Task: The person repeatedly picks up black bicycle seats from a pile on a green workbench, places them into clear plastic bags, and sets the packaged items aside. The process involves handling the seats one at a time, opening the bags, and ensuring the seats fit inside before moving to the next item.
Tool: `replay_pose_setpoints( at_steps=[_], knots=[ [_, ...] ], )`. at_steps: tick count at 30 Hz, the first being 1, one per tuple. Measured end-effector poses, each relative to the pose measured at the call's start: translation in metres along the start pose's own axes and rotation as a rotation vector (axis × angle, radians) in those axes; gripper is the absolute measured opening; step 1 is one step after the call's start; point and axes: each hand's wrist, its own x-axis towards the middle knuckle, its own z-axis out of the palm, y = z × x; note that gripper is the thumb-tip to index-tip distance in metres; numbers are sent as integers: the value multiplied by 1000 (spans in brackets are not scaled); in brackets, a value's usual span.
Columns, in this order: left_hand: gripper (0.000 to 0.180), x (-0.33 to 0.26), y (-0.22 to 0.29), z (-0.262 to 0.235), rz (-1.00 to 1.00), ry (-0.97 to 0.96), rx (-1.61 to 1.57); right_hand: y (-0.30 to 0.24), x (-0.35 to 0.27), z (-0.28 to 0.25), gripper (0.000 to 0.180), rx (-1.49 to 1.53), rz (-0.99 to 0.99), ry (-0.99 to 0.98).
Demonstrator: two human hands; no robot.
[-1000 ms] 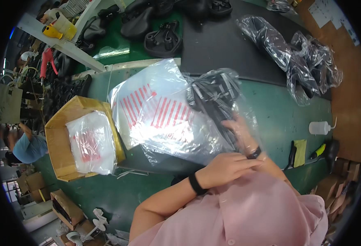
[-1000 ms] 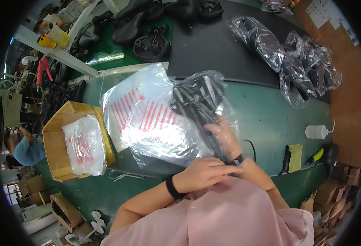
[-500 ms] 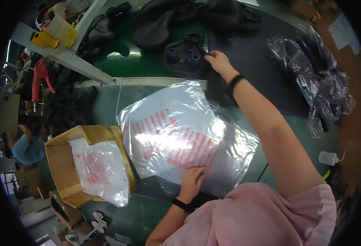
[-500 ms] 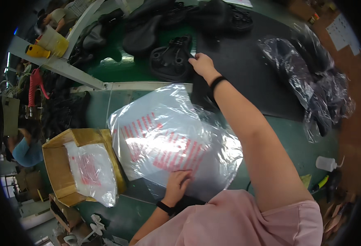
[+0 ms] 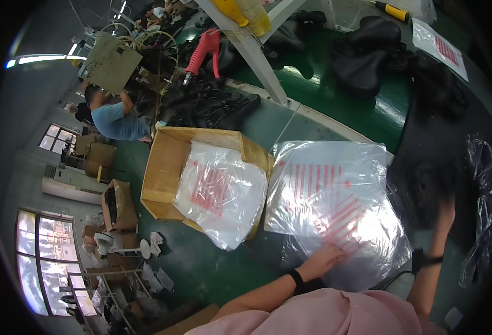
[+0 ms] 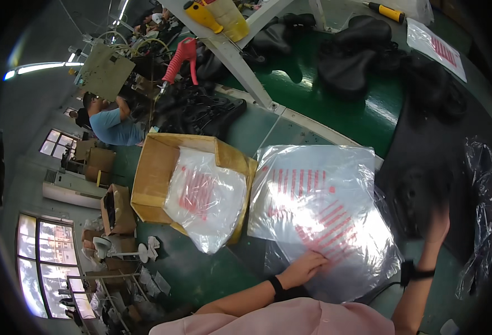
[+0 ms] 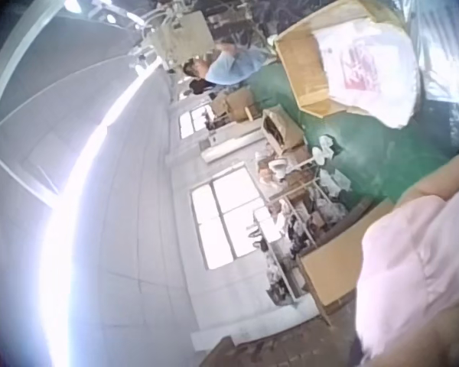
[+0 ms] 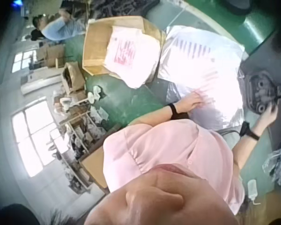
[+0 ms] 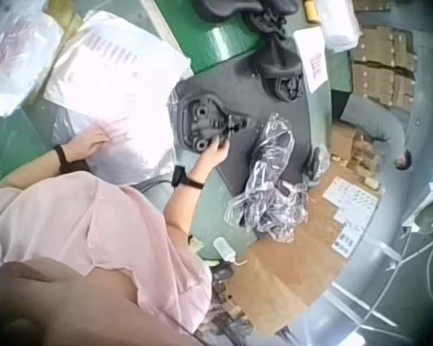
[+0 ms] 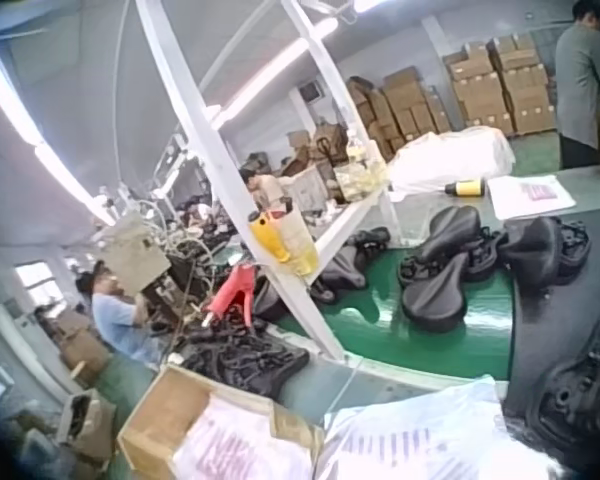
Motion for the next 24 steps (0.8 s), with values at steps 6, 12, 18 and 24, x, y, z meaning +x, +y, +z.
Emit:
replay_pose_setpoints(
  at_steps=[6,12,18,24],
  knots=[
    [26,33,-29,-12,-68,198,38,-1,-184,-52,50,116,278,13],
    [43,51,51,-8,101,121,433,-78,-152,-111,82,-679,-338,-97],
    [62,8,105,87,134,-34,594,-25,-130,-93,99,-619,-230,-571],
    [41,13,66,95,51,-66,599,-26,-159,-88,88,-749,-242,-509]
  ],
)
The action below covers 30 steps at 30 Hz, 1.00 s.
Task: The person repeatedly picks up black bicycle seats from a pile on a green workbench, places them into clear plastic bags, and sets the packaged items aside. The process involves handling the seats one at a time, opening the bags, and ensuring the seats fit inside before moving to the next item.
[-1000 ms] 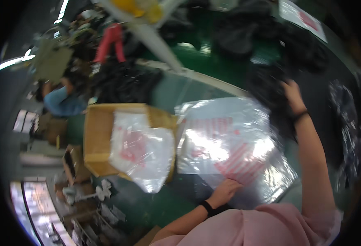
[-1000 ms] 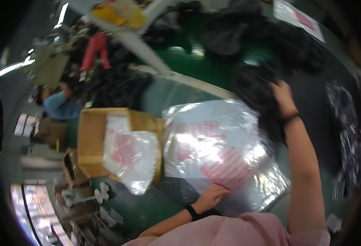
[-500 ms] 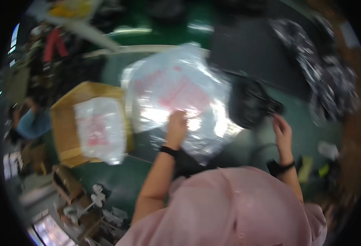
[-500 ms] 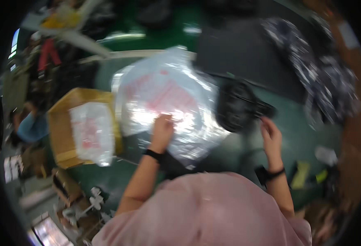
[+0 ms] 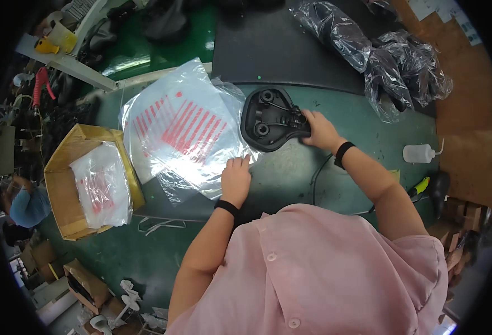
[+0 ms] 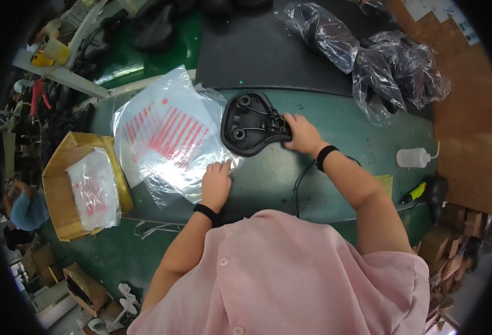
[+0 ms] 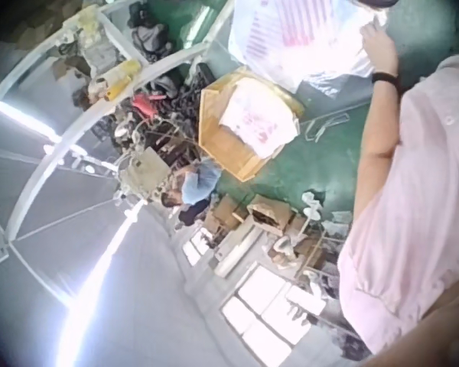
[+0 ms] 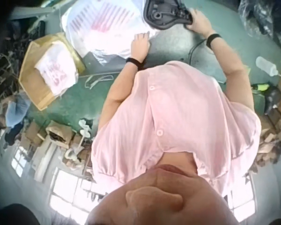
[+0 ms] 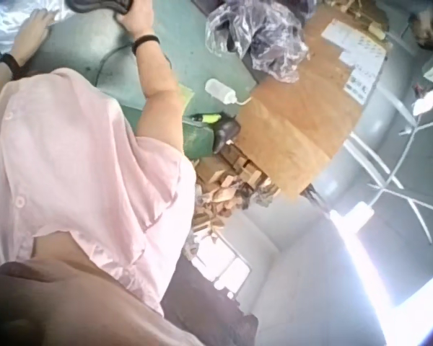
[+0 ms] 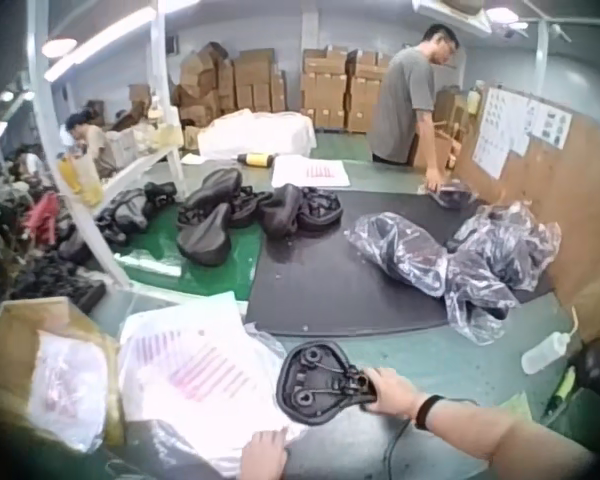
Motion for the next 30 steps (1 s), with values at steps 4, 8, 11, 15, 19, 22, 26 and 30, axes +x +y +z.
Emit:
replay_pose_setpoints(
  at_steps=[4,8,11,15,19,22,26,30],
  knots=[
    [25,14,-13,-18,-146,-149,-129,-26,-18,-1,68,722,91,-149],
    [30,0,-7,-13,-1,62,-129,-78,-67,-9,63,2231,113,-631],
    [39,-5,23,-6,25,47,69,-95,-85,-3,71,2553,-168,-724],
    [14,11,2,6,17,47,-3,-110,-108,-6,76,2676,-293,-797],
    [16,17,-27,-8,-277,29,-595,-110,-128,-32,72,2364,-56,-605],
    [20,9,-29,-32,-500,6,-1023,-83,-139,-37,73,1476,243,-150],
    [14,6,-38,-54,-615,-19,-1211,-65,-136,-31,75,543,367,240],
    [12,4,-59,-44,-608,-56,-1256,-49,-139,5,82,428,399,151]
  ],
)
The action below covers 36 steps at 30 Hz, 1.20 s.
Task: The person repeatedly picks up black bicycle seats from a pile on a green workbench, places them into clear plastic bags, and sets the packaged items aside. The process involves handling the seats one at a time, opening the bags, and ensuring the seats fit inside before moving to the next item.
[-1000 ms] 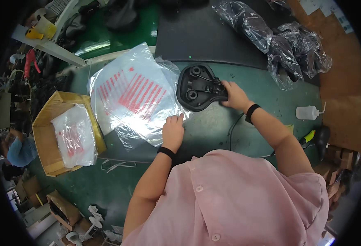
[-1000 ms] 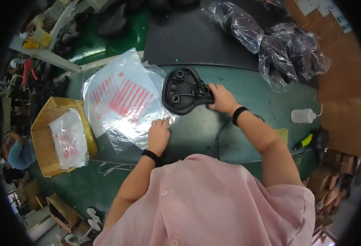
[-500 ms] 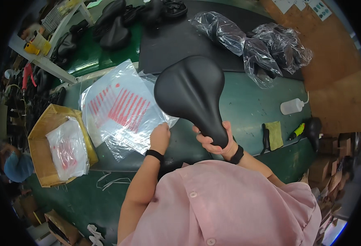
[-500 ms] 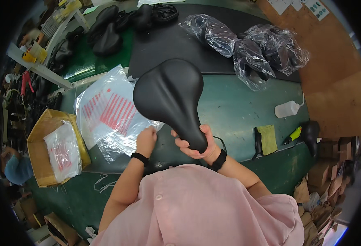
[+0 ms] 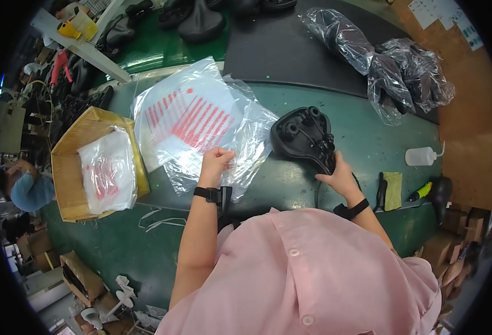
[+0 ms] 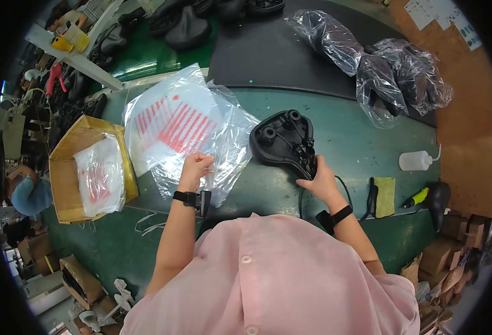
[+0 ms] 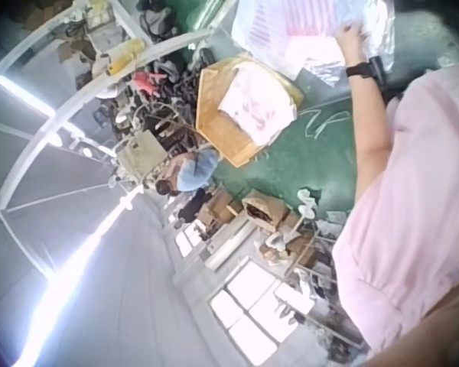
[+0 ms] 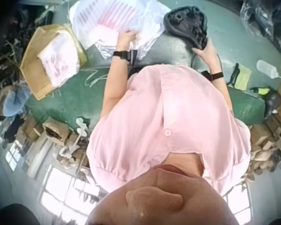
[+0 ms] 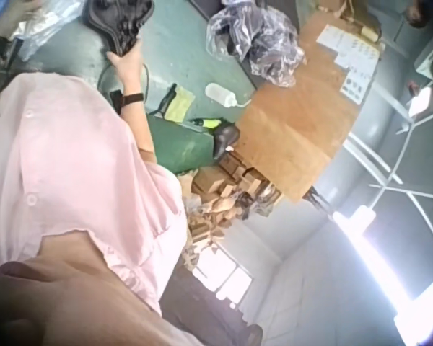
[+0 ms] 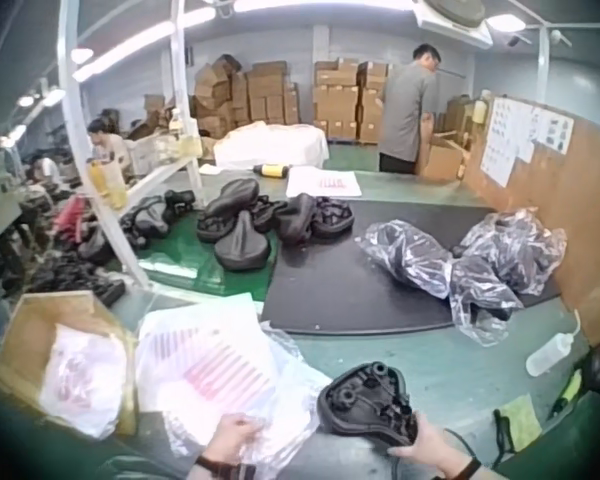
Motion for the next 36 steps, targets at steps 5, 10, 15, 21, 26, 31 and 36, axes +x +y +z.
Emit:
replay_pose_setpoints(
  at_steps=[5,10,15,21,26,31,36],
  knots=[
    [14,3,-1,9,52,-16,-123,0,16,25,78,706,312,-271],
    [15,11,-9,10,156,42,167,-26,22,33,63,1068,416,-540],
    [11,9,-18,38,607,-45,513,-94,28,69,64,1138,186,-521],
    [9,-15,9,20,272,-12,59,-118,72,129,57,1061,21,-369],
    [15,-10,3,-75,119,16,-1003,-76,88,115,66,898,1,-241],
    [18,-19,28,-69,183,-23,-566,-73,96,93,69,796,-248,-49],
    [25,-13,29,-41,241,177,-153,-121,81,57,69,347,-435,-95]
  ],
)
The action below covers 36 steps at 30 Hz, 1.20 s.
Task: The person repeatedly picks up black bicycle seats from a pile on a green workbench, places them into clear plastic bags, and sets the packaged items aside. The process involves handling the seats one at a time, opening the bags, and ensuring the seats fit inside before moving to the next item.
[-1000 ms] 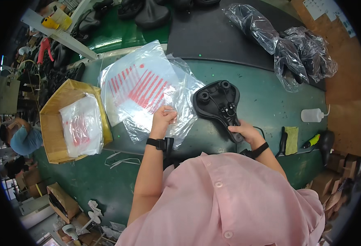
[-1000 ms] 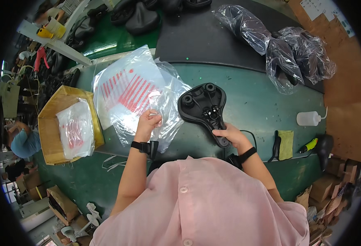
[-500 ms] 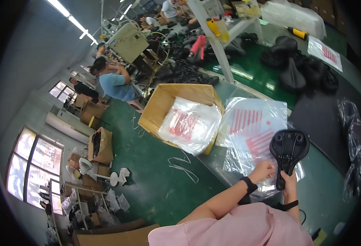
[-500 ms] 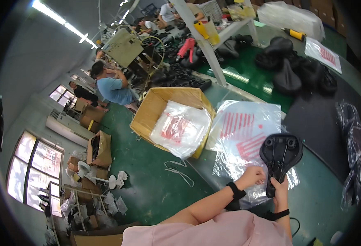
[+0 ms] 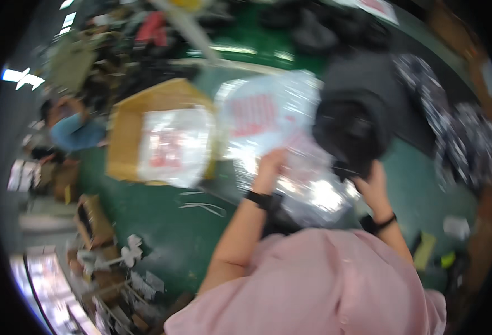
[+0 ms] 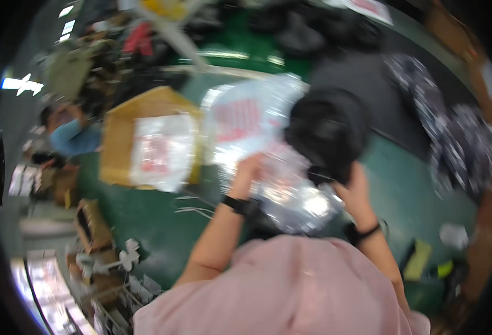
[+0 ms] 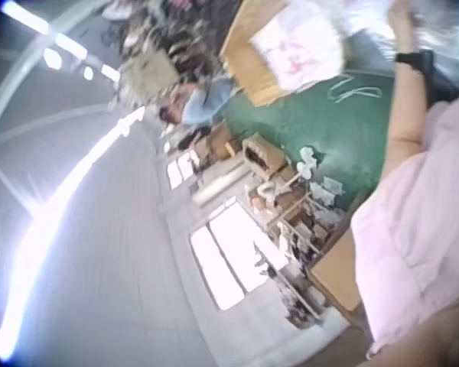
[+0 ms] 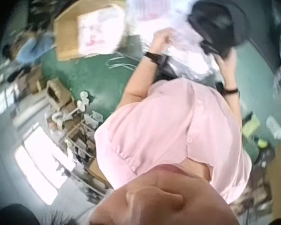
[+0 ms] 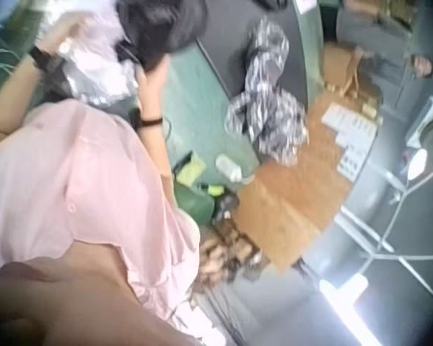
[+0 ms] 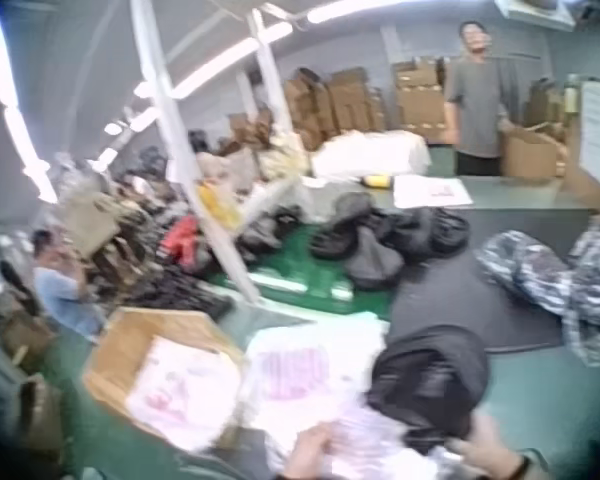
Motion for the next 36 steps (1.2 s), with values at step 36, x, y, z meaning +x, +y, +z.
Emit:
replay_pose_setpoints(
  at_steps=[36],
  knots=[
    [42,-42,11,45,252,-469,677,34,111,-182,35,862,92,719]
  ],
)
